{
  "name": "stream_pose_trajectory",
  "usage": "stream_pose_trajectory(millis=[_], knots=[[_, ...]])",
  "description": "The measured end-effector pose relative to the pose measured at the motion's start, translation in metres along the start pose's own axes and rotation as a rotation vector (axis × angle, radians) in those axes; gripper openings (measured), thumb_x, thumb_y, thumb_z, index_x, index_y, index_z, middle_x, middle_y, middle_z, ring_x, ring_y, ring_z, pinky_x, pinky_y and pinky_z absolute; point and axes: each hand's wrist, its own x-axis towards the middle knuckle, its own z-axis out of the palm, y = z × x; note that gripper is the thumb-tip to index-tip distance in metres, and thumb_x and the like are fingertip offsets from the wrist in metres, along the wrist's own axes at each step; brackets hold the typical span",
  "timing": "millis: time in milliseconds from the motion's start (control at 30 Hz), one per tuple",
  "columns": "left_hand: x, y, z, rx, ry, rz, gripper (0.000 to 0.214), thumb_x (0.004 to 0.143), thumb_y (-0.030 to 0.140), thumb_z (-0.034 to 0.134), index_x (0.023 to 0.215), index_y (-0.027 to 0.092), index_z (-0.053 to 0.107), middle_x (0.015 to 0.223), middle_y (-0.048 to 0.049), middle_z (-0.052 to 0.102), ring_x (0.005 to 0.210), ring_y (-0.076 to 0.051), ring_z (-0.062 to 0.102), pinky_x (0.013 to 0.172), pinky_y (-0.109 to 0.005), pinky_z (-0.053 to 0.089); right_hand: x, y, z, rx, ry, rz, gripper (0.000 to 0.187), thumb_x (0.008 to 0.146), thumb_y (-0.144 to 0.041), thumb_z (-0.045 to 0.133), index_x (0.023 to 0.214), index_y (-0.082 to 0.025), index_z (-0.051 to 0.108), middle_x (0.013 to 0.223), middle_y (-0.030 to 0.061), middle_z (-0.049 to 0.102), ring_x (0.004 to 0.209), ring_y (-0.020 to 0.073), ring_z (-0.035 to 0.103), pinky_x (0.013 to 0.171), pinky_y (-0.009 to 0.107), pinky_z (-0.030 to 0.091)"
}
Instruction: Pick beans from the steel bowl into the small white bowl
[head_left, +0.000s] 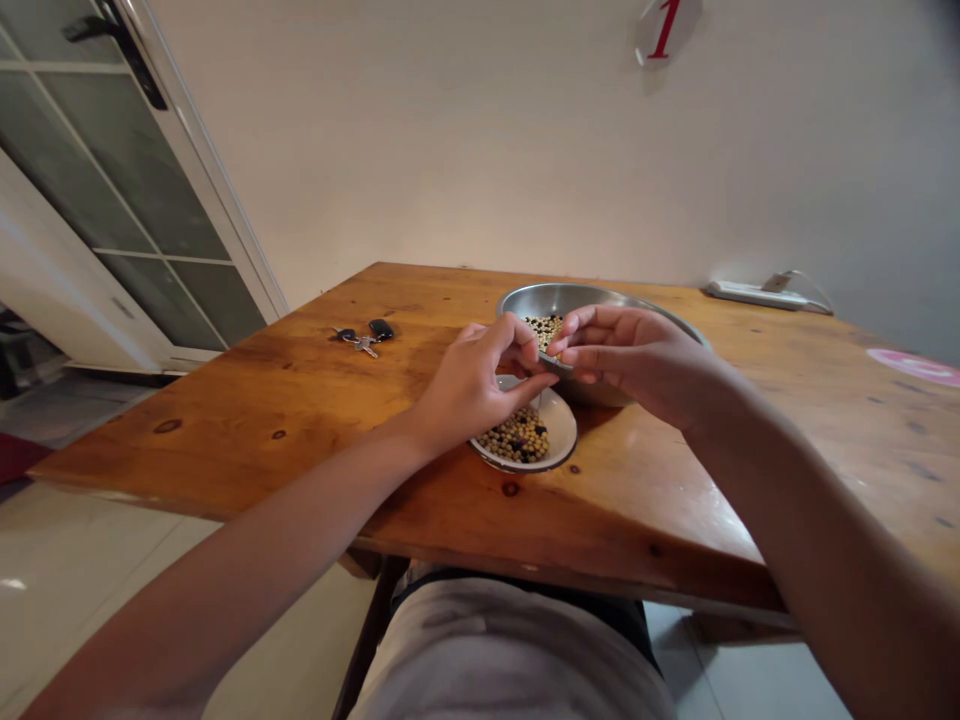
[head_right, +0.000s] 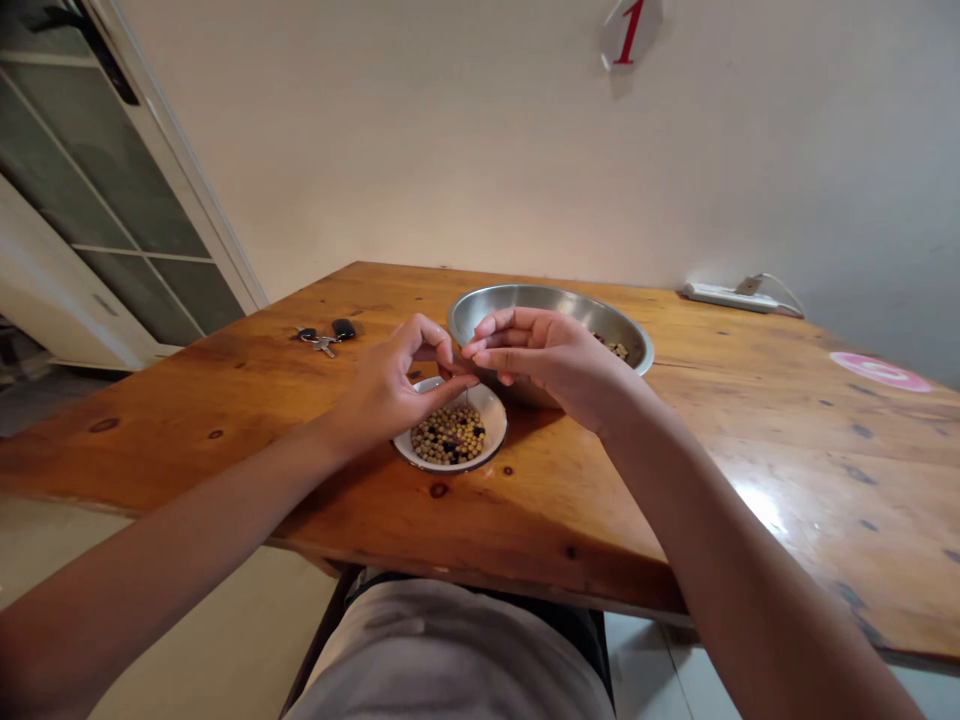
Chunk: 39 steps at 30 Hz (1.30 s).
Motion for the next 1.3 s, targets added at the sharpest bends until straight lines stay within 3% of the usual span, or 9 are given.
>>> stream_pose_trajectory(millis=[533,833,1067,1300], knots=[[0.0014,-0.0016,0.0008,0.041,0.042,0.066,0.029,0.075,0.017,0.071,0.082,0.019,0.043,0.077,0.0055,0.064,0.072,-0.008,0.066,0.07,-0.021,0.05,0.0012,0.0023,-0.0003,-0.025,-0.013,-0.026,0.021,0.068,-0.027,0.077,0.084,-0.019,0.065,0.083,0.0016,0.067,0.074,0.0123,0.062,0.061,0.024,0.047],[0.0015,-0.0014,0.0002,-0.004,0.012,0.028,0.029,0.075,0.019,0.071,0.083,0.02,0.043,0.075,0.0049,0.064,0.072,-0.01,0.066,0.072,-0.023,0.05,0.0013,0.0034,-0.0011,0.019,-0.03,-0.048,0.021,0.068,-0.024,0.078,0.085,-0.02,0.066,0.082,0.001,0.068,0.073,0.0118,0.064,0.057,0.021,0.049],[0.002,-0.0007,0.0001,-0.052,-0.004,-0.005,0.028,0.076,0.019,0.07,0.083,0.02,0.043,0.076,0.004,0.065,0.071,-0.01,0.066,0.073,-0.025,0.051,0.0006,0.0043,-0.0026,0.039,-0.033,-0.046,0.022,0.067,-0.025,0.078,0.086,-0.021,0.067,0.083,0.0014,0.069,0.076,0.0143,0.067,0.071,0.028,0.055],[0.002,-0.0008,0.0,-0.032,0.013,0.002,0.028,0.075,0.019,0.071,0.082,0.019,0.044,0.076,0.0042,0.064,0.071,-0.01,0.066,0.076,-0.026,0.05,0.0004,0.0053,-0.0039,0.051,-0.035,-0.058,0.019,0.069,-0.022,0.077,0.085,-0.022,0.068,0.084,0.0007,0.07,0.078,0.0136,0.067,0.073,0.026,0.055]])
